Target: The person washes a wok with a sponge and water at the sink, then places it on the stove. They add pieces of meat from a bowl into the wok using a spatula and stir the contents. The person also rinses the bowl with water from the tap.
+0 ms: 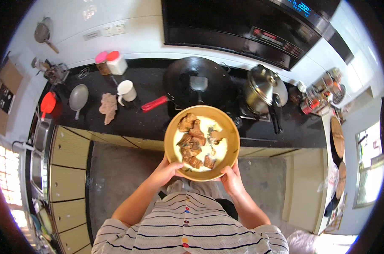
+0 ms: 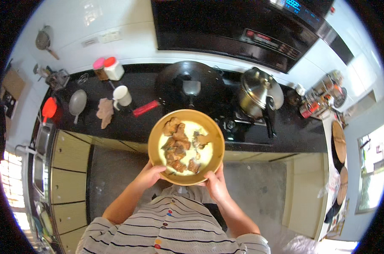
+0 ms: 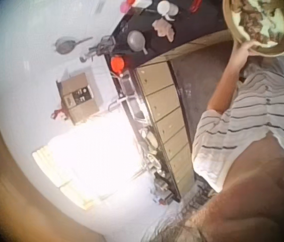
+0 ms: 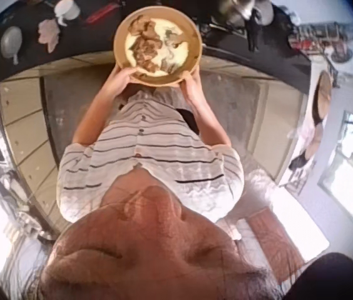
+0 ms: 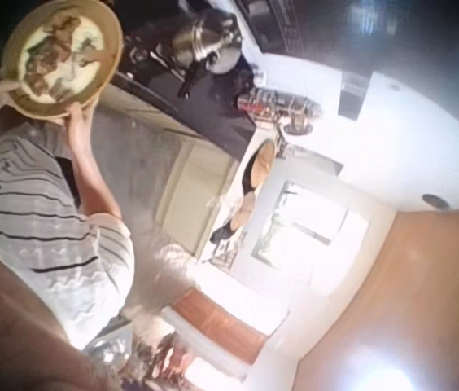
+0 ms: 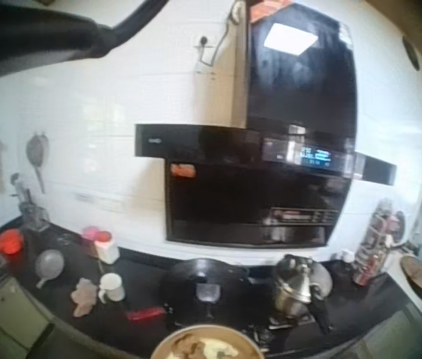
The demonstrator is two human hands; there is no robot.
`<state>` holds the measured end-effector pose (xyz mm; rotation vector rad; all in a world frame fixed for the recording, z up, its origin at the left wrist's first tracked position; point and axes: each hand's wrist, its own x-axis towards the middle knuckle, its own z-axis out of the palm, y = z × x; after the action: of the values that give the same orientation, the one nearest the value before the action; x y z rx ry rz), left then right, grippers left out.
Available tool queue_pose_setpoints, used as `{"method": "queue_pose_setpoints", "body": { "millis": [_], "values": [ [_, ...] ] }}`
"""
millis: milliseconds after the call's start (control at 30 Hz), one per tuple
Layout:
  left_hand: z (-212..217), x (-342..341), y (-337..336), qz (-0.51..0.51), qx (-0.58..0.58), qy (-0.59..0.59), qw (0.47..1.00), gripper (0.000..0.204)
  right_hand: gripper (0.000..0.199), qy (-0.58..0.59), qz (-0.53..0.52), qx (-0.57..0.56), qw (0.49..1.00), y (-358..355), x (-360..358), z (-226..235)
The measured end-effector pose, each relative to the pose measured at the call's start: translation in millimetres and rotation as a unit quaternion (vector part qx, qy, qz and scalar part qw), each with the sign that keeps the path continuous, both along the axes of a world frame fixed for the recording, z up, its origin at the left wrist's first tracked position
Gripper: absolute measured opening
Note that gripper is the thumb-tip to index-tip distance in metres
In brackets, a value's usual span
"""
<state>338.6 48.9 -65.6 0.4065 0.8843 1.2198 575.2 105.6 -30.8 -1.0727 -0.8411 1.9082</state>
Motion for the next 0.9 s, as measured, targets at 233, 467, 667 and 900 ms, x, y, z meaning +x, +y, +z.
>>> {"method": "queue_pose_setpoints", "body": {
  "millis": [233,467,667,900],
  "values": [
    [-6,-61,-10,0.217,0.0,-0.028,0.976,0.067,0.067,-0.094,0.295,0.088,0.947,93,-72,8],
    [13,-99,42,0.309,-0.044,0.071,0.947,0.058,0.019,-0.428,0.042,0.447,0.784,213,-50,-81],
    [9,-153,70,0.293,-0.014,0.018,0.956,0.059,0.034,-0.01,0.069,-0.183,0.981,177,-100,-73],
    [-13,-225,92,0.218,0.01,0.001,0.976,0.065,0.057,-0.341,0.141,0.058,0.928,200,-117,-16]
  ]
}}
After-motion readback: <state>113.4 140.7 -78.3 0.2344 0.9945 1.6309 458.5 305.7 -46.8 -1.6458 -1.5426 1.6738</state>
